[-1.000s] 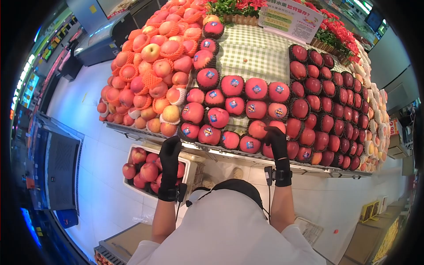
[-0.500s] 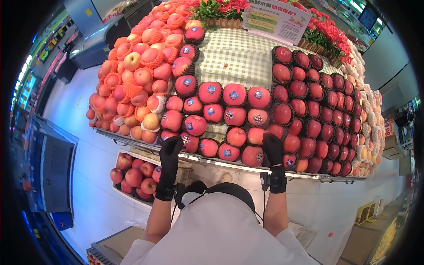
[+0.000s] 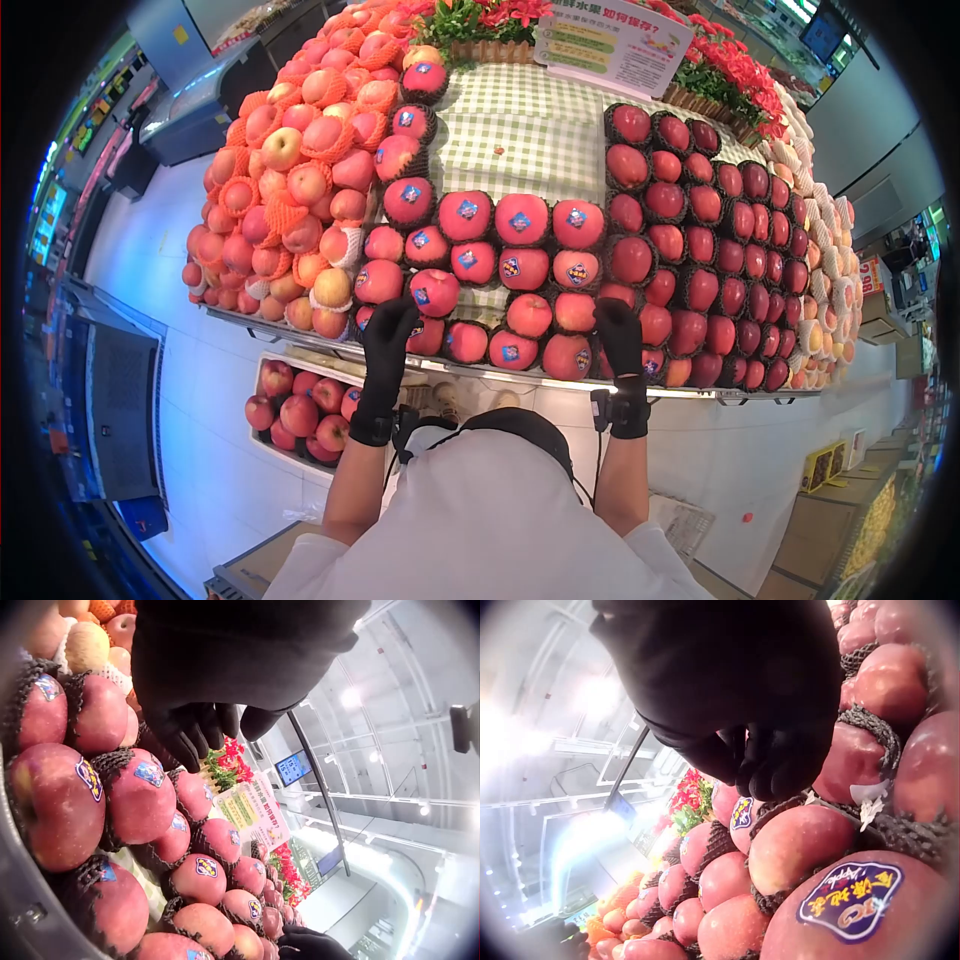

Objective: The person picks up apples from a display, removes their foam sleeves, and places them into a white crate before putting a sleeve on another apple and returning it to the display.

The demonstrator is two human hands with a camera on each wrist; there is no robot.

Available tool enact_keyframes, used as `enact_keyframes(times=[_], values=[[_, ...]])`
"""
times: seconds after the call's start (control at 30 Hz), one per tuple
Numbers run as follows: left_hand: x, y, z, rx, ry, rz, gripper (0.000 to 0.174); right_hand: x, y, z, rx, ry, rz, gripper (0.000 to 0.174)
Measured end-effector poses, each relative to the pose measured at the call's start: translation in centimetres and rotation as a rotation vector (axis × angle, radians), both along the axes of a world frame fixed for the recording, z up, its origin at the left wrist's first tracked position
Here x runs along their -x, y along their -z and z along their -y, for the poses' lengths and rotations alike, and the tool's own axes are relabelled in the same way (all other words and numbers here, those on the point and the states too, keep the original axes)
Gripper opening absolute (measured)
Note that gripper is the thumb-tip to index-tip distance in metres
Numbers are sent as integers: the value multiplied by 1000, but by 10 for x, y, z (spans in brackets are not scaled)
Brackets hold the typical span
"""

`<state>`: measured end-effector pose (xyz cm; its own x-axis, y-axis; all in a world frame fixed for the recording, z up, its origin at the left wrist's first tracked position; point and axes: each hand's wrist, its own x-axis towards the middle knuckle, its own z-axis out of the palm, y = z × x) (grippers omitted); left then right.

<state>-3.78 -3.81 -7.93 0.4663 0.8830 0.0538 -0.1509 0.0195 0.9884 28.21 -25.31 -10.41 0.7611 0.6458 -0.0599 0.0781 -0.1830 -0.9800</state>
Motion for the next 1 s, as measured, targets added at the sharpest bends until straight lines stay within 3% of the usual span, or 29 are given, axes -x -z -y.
enact_keyframes(times=[0.23,0.43,0.53,0.63,0.87,0.97,1.0], values=[[8,7,-15,-18,-1,-11,22,-6,-15,-23,45,55,328,38],[18,9,-17,40,12,-7,21,-22,-32,-56,36,20,366,54],[22,10,-18,45,21,1,21,-22,-61,-74,88,-67,782,70],[26,17,-20,14,19,-19,21,-28,-65,-102,136,-59,971,86],[32,28,-23,-6,30,-24,20,-37,-71,-157,564,-98,1184,99],[31,21,-23,3,29,-24,20,-44,-52,-167,719,-140,1145,99],[32,20,-23,-8,24,-35,20,-35,-63,-168,749,-119,1119,91]])
